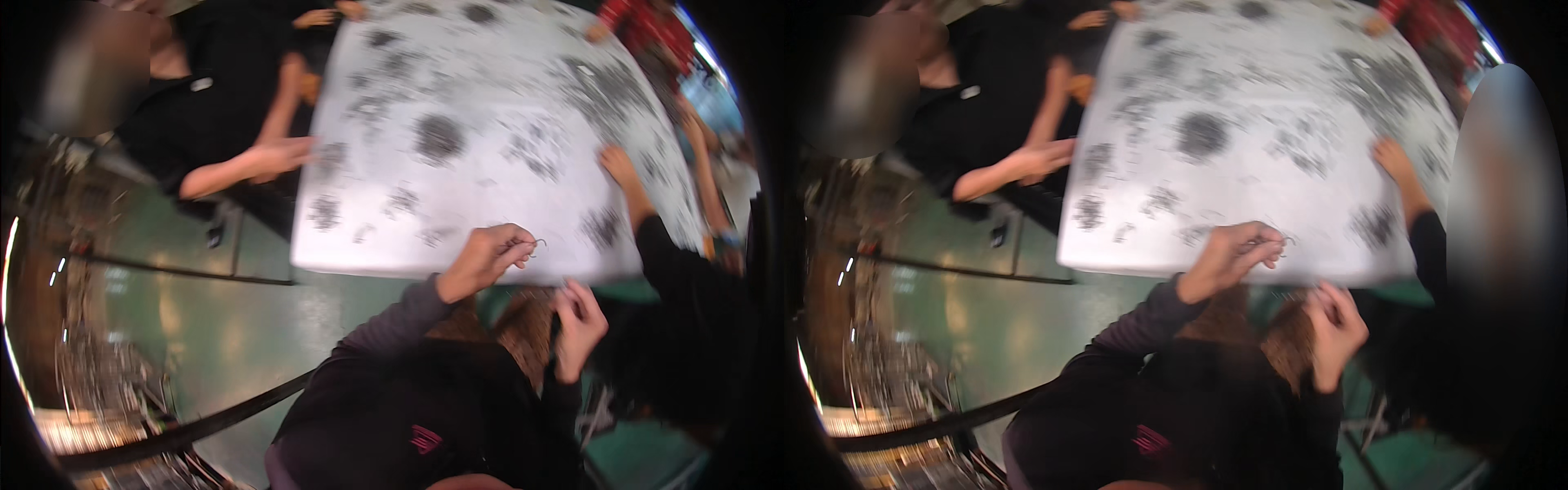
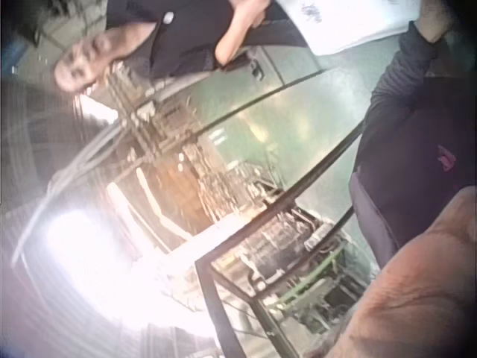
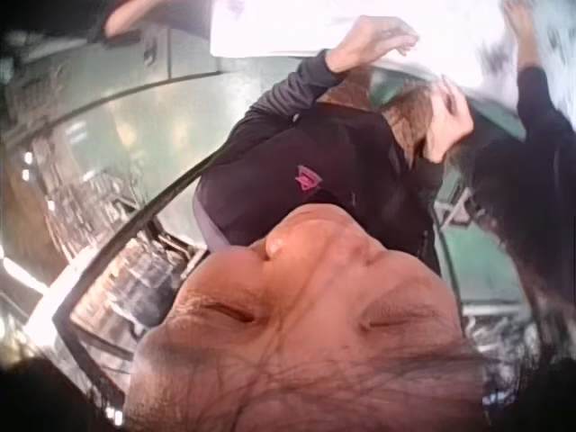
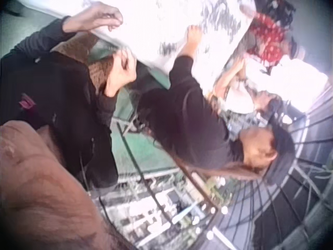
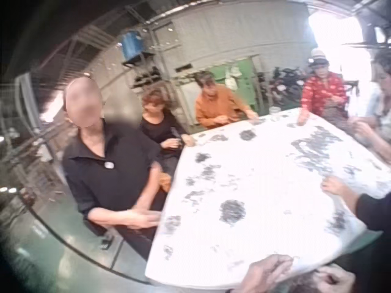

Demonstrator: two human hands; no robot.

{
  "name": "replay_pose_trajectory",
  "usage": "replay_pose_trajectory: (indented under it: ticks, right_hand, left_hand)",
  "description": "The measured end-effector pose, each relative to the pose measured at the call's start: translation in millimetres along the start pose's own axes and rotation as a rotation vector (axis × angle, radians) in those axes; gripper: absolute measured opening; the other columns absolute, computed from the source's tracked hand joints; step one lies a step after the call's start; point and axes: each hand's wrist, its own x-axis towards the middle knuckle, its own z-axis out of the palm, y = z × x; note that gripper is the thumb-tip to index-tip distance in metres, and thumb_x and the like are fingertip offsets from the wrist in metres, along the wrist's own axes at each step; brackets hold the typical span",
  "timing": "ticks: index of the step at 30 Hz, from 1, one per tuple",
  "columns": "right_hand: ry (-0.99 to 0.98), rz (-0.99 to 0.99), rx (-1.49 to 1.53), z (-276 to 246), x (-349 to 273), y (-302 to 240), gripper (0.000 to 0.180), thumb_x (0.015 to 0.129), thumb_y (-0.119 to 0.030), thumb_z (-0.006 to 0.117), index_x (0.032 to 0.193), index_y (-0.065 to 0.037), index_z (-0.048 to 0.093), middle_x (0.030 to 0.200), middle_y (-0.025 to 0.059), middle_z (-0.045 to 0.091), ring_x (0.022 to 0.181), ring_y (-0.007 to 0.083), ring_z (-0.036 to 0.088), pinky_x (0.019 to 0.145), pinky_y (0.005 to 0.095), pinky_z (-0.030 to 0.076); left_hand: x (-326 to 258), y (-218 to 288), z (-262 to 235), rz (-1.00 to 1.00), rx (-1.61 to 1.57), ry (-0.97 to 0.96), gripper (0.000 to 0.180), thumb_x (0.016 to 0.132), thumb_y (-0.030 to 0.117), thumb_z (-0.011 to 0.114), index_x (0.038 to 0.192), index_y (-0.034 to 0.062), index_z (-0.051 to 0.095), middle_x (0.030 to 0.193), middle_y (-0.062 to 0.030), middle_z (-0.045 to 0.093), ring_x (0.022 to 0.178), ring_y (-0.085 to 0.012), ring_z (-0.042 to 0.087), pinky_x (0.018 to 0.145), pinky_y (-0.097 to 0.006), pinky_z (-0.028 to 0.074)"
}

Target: The person sits at a table with several others and repeatedly picks up small black wire pieces from a white surface, separating and placing them into small piles. The group works together to organize the wires across the table.

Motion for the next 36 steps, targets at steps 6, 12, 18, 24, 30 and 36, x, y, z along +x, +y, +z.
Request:
replay_pose_trajectory:
  ticks: [6,12,18,24,30,36]
  right_hand:
    - [0.05,-0.058,0.228,-0.5,-4.2,-0.7,0.019,0.079,0.013,0.065,0.097,0.006,0.067,0.087,0.0034,0.061,0.079,0.008,0.061,0.07,0.0183,0.049]
    - [0.066,-0.205,0.069,-0.7,-4.0,-7.9,0.022,0.077,0.013,0.067,0.096,0.002,0.069,0.084,0.0029,0.063,0.071,0.0057,0.057,0.061,0.018,0.044]
    - [0.076,-0.398,-0.084,-1.4,1.8,-9.5,0.027,0.073,0.014,0.068,0.096,0.0,0.07,0.082,0.0079,0.065,0.071,0.0121,0.06,0.062,0.0216,0.047]
    - [0.071,-0.358,-0.174,-14.0,15.7,-9.0,0.026,0.077,0.012,0.065,0.101,0.003,0.069,0.08,0.0105,0.065,0.07,0.0143,0.061,0.062,0.0228,0.048]
    - [-0.06,-0.22,-0.162,-8.6,154.4,19.1,0.024,0.093,-0.007,0.054,0.112,0.001,0.066,0.077,0.0078,0.063,0.066,0.0097,0.056,0.06,0.0234,0.044]
    - [-0.321,-0.481,-0.79,79.9,286.3,104.3,0.014,0.078,0.001,0.059,0.087,0.003,0.069,0.084,0.0255,0.063,0.077,0.0402,0.062,0.069,0.0438,0.05]
  left_hand:
    - [-18.7,22.9,45.2,0.225,0.054,-0.103,0.011,0.087,0.005,0.065,0.096,-0.0007,0.062,0.104,-0.01,0.061,0.093,-0.0211,0.06,0.078,-0.031,0.049]
    - [-18.2,19.8,59.2,0.275,0.175,-0.024,0.011,0.087,0.003,0.064,0.096,-0.0017,0.062,0.105,-0.0111,0.063,0.092,-0.0199,0.063,0.081,-0.028,0.05]
    - [-22.6,19.2,72.1,0.123,0.039,0.078,0.007,0.09,0.002,0.06,0.095,-0.0017,0.06,0.101,-0.0108,0.067,0.092,-0.0163,0.064,0.081,-0.028,0.051]
    - [-17.1,16.5,72.5,0.105,-0.095,0.048,0.007,0.094,0.0,0.052,0.099,-0.0027,0.056,0.098,-0.012,0.067,0.091,-0.0157,0.064,0.083,-0.028,0.05]
    - [-15.6,10.5,70.6,0.059,-0.14,-0.023,0.004,0.093,-0.001,0.054,0.097,-0.0024,0.054,0.096,-0.0119,0.063,0.09,-0.0181,0.063,0.081,-0.028,0.05]
    - [-15.0,5.9,66.5,0.148,-0.019,-0.007,0.009,0.09,-0.004,0.058,0.095,0.0005,0.053,0.094,-0.0126,0.065,0.091,-0.0205,0.066,0.081,-0.03,0.052]
